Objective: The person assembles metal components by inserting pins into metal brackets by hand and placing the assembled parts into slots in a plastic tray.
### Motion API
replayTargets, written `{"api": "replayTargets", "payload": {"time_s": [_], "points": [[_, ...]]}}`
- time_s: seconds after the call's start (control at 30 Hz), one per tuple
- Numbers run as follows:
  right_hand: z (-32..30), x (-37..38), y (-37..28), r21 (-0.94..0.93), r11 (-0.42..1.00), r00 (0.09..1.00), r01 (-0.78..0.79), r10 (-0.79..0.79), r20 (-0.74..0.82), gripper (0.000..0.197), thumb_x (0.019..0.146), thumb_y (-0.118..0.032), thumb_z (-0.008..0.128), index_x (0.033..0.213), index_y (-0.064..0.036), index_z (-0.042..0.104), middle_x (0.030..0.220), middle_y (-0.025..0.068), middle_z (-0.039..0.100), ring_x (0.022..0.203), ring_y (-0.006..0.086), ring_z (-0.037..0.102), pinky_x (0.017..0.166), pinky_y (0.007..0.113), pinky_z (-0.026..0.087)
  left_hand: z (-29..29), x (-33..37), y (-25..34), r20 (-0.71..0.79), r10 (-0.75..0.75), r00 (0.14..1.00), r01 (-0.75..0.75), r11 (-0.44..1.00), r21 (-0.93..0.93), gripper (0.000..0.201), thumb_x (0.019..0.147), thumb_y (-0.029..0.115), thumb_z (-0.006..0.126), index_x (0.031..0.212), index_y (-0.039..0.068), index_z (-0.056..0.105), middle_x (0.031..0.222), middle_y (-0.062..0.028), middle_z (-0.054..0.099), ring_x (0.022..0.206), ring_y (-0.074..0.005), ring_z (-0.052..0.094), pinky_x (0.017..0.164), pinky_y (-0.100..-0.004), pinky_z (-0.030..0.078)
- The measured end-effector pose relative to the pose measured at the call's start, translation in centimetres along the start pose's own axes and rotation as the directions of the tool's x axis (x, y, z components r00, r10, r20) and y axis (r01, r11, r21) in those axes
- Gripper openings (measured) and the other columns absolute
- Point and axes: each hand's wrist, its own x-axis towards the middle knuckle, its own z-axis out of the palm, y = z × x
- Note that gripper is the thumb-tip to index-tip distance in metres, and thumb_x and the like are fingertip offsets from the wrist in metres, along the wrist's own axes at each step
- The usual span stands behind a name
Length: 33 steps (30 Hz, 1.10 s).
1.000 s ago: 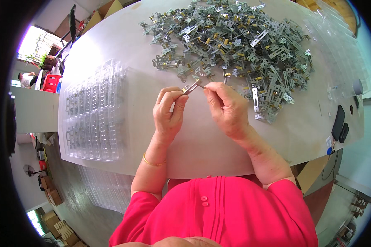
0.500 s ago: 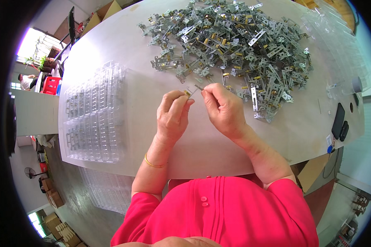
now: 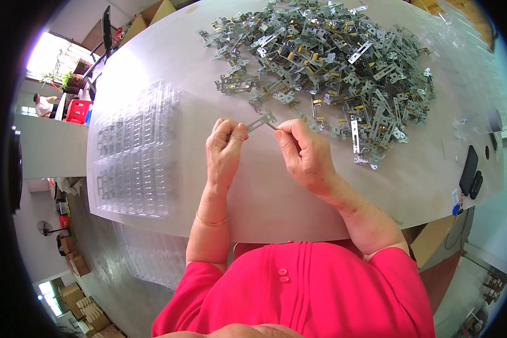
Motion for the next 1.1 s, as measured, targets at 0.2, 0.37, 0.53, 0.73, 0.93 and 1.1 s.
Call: {"api": "replayTargets", "payload": {"time_s": [0.2,0.37,0.53,0.73,0.93,1.1], "points": [[0.2,-0.4,0.1,0.046,0.997,0.998,-0.054,0.053,0.019,0.004,0.098,-0.006,0.063,0.097,-0.0044,0.060,0.066,0.0010,0.054,0.055,0.0074,0.045,0.050,0.026,0.038,0.7,-0.1,-0.3,-0.012,-0.053,0.999,0.053,0.996,0.076,0.022,0.094,0.014,0.065,0.080,0.000,0.055,0.075,-0.0071,0.053,0.069,-0.0170,0.047,0.065,-0.0324,0.041],[0.2,-0.4,0.4,0.081,0.991,0.994,-0.105,0.103,0.036,0.005,0.098,-0.007,0.063,0.096,-0.0039,0.060,0.066,0.0003,0.053,0.056,0.0063,0.044,0.050,0.026,0.038,0.3,0.3,-1.4,-0.045,0.110,0.993,-0.086,0.927,0.365,0.020,0.095,0.017,0.065,0.083,0.001,0.058,0.072,-0.0105,0.058,0.072,-0.0237,0.055,0.073,-0.0365,0.044],[0.8,-0.6,0.6,0.142,0.979,0.989,-0.146,0.141,0.046,0.005,0.098,-0.007,0.064,0.096,-0.0036,0.061,0.066,-0.0011,0.052,0.057,0.0051,0.043,0.050,0.025,0.036,-0.3,0.9,-2.3,-0.205,0.236,0.950,-0.124,0.886,0.447,0.016,0.092,0.017,0.068,0.089,0.003,0.062,0.087,-0.0138,0.065,0.087,-0.0343,0.061,0.085,-0.0422,0.044],[0.8,-0.7,0.8,0.103,0.983,0.988,-0.152,0.153,-0.002,0.006,0.100,-0.011,0.063,0.099,-0.0048,0.062,0.066,-0.0034,0.052,0.058,0.0039,0.045,0.052,0.023,0.037,0.8,0.0,-0.8,-0.021,0.383,0.923,-0.312,0.782,0.540,0.011,0.086,0.013,0.070,0.094,0.006,0.067,0.091,-0.0109,0.065,0.092,-0.0325,0.060,0.086,-0.0426,0.044],[0.7,-1.0,0.3,0.230,0.956,0.983,-0.181,0.179,0.031,0.007,0.102,-0.013,0.061,0.100,-0.0064,0.063,0.075,-0.0048,0.055,0.062,0.0028,0.050,0.055,0.021,0.040,0.3,-0.3,-1.6,0.017,0.374,0.927,-0.319,0.768,0.556,0.010,0.085,0.015,0.071,0.089,0.006,0.069,0.089,-0.0103,0.065,0.092,-0.0309,0.060,0.085,-0.0422,0.044],[0.6,-1.3,1.0,0.299,0.943,0.989,-0.146,0.136,0.056,0.008,0.103,-0.013,0.059,0.102,-0.0058,0.061,0.076,-0.0047,0.053,0.062,0.0028,0.048,0.055,0.019,0.039,-2.6,-1.2,1.9,-0.096,0.398,0.912,-0.284,0.785,0.551,0.009,0.084,0.012,0.073,0.089,0.006,0.069,0.087,-0.0095,0.065,0.088,-0.0300,0.060,0.084,-0.0409,0.044]]}}
